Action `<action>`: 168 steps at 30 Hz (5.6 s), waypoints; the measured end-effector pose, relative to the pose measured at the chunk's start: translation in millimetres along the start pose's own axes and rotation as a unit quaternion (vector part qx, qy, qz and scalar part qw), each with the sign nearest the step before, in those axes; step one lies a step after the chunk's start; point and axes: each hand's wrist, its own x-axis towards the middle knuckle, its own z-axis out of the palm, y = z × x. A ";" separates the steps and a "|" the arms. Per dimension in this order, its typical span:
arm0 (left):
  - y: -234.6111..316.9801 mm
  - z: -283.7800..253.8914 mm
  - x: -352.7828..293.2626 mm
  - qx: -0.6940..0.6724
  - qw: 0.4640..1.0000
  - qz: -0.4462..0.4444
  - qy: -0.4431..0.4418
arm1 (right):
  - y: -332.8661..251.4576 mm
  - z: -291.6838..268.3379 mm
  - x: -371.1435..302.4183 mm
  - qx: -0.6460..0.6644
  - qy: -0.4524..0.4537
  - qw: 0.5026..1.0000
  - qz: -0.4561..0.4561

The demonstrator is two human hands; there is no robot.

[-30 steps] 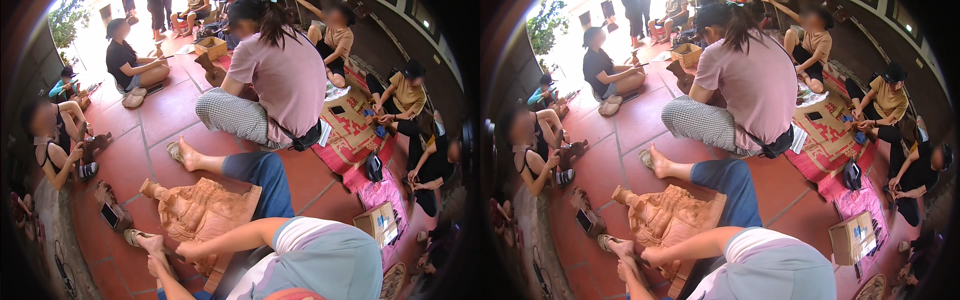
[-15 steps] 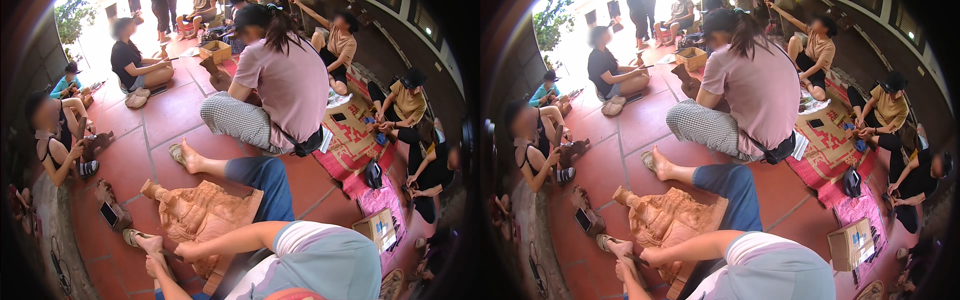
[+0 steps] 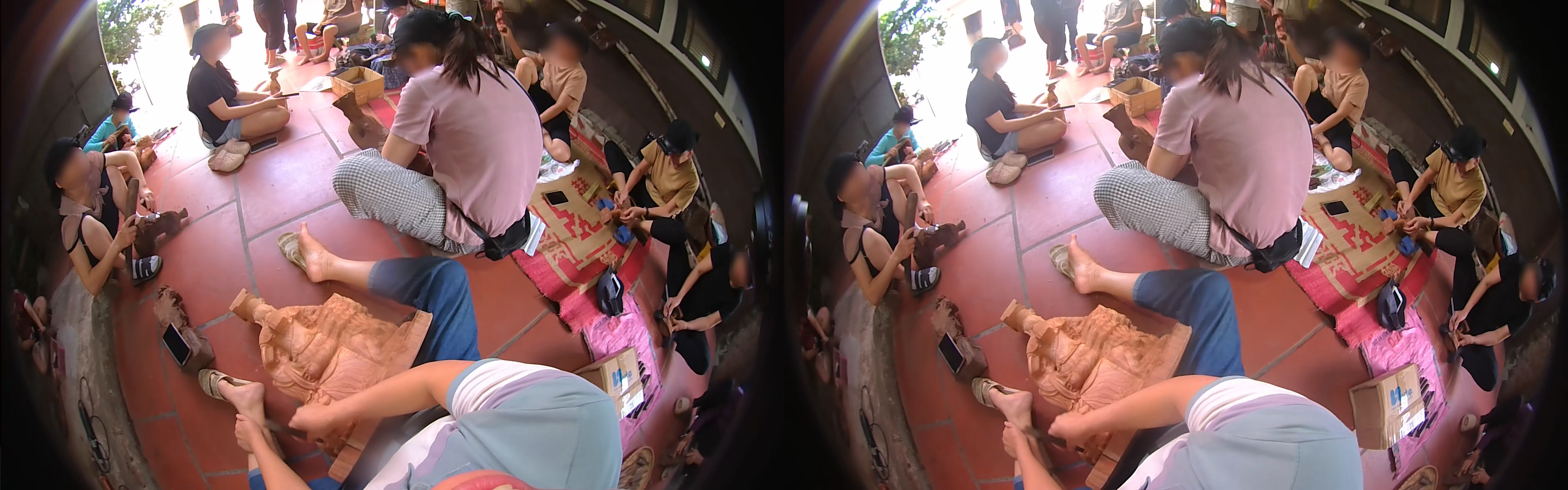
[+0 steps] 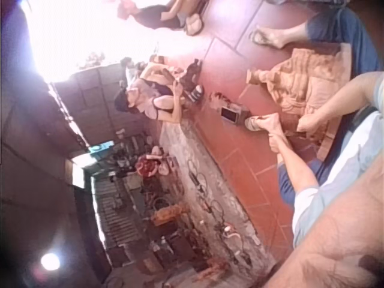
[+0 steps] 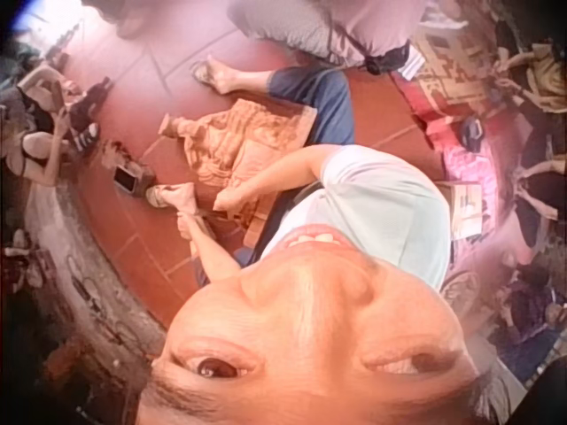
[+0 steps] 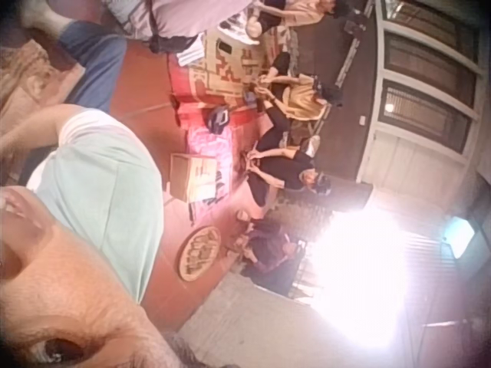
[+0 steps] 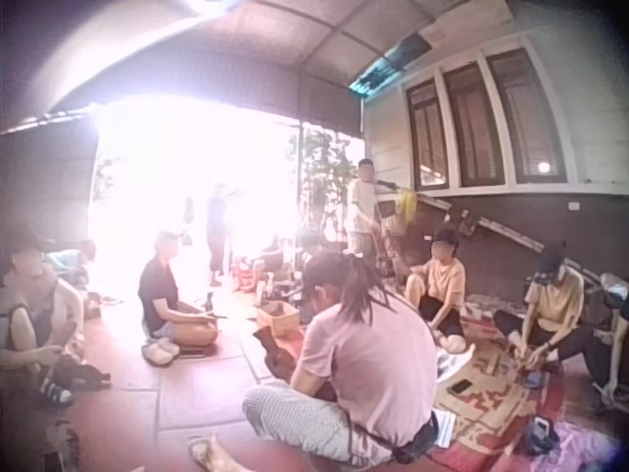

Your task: The person carves a wooden block resting on their lap using a small carving knife. They repeatedly scrape and shape the surface of the wood while sitting on the floor among other people doing similar work.

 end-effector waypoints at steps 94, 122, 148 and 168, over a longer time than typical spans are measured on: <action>12.8 -6.5 10.0 -0.043 0.998 -0.032 -0.038 | 11.4 -17.9 21.4 -0.040 0.042 0.998 0.022; 3.2 -12.9 13.3 -0.057 0.993 -0.054 -0.091 | -6.5 -35.2 15.9 0.097 0.011 0.987 0.127; 0.8 -6.0 4.1 0.006 0.999 0.011 -0.044 | 0.9 -19.0 16.3 -0.025 0.013 0.999 0.045; 1.1 -19.4 4.3 0.023 0.991 0.042 -0.124 | 21.8 -36.6 27.9 0.011 -0.131 0.989 0.071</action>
